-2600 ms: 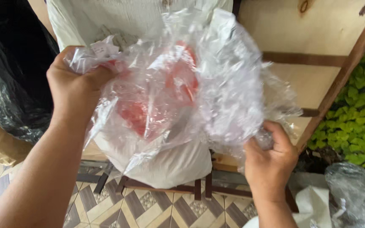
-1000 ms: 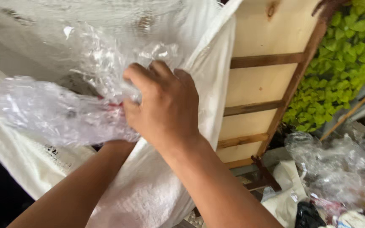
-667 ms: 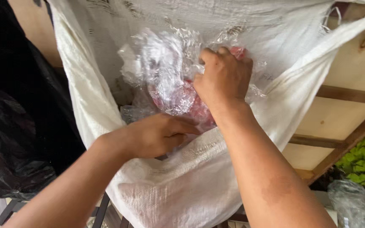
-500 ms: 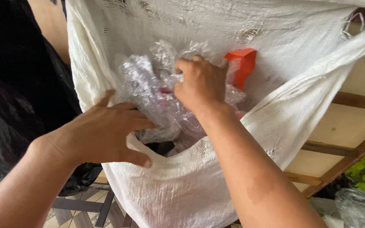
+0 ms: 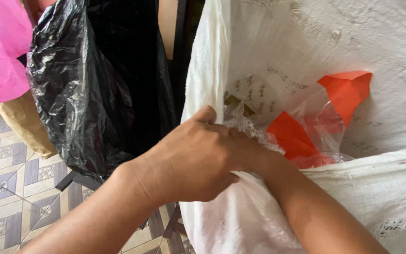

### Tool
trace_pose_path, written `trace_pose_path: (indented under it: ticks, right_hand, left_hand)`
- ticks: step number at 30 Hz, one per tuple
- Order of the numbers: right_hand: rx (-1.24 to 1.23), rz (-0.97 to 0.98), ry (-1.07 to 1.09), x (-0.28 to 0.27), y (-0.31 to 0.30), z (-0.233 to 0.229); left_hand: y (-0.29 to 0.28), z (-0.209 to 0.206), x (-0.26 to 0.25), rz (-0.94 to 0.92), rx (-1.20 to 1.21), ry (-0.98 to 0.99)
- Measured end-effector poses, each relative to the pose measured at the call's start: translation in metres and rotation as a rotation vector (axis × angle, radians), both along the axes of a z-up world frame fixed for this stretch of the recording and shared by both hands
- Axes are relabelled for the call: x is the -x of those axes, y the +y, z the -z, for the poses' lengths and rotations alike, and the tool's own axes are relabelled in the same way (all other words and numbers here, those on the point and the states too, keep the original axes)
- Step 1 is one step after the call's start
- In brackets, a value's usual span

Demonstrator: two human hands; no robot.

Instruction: The person unpacks various items from plastic bags and bubble wrap, including black textured material and orange objects. They place the unpacked items into a large white sack and continue to handle more packages from a pile on the floor.

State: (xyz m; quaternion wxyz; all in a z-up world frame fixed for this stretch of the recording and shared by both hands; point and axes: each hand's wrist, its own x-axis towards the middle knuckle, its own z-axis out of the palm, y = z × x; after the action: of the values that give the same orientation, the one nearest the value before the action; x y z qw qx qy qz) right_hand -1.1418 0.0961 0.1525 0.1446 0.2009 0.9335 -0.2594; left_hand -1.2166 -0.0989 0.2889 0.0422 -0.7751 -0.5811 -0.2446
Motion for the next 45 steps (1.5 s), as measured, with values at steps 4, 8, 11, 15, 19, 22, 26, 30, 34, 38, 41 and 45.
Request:
trace_pose_path:
  ticks: [4,8,11,15,19,22,26,30,34,38,41,45]
  right_hand:
    - [0.070,-0.028,-0.086,0.000,-0.020,0.017]
    - [0.185,-0.011,-0.032,-0.005,-0.012,-0.009]
    - [0.403,0.050,0.108,-0.015,0.004,-0.056]
    - [0.146,0.221,0.063,-0.036,0.014,-0.127]
    - [-0.314,0.295,0.087,-0.053,0.007,-0.143]
    - [-0.415,0.185,-0.062,-0.060,0.016,-0.108]
    - [-0.251,0.031,-0.325,-0.057,0.021,-0.025]
    - [-0.269,-0.086,-0.353,-0.052,0.034,0.012]
    - [-0.129,0.000,-0.400,-0.045,0.031,-0.032]
    - [-0.047,0.257,-0.177,-0.066,0.043,-0.110]
    - [-0.334,0.292,0.030,-0.091,0.046,-0.128]
    - [-0.315,0.433,-0.282,-0.114,0.030,-0.102]
  left_hand:
    - [0.008,-0.003,-0.010,-0.030,0.277,0.146]
    - [0.012,-0.010,-0.009,-0.046,0.266,0.107]
    - [0.011,-0.008,0.000,-0.027,0.058,-0.078]
    - [0.022,-0.008,-0.004,-0.242,0.244,0.010]
    - [0.026,-0.017,-0.012,-0.323,0.807,0.355]
    - [0.025,-0.019,-0.018,-0.303,0.592,0.357]
    - [0.029,-0.020,-0.024,-0.361,0.728,0.406]
    - [0.028,-0.021,-0.027,-0.319,0.762,0.377]
    - [0.020,-0.014,-0.025,-0.167,0.279,0.253]
    - [0.021,-0.014,-0.030,-0.054,0.625,0.212]
    - [0.027,-0.012,-0.049,-0.027,0.614,0.119]
    - [0.042,-0.011,-0.072,0.065,0.781,0.237]
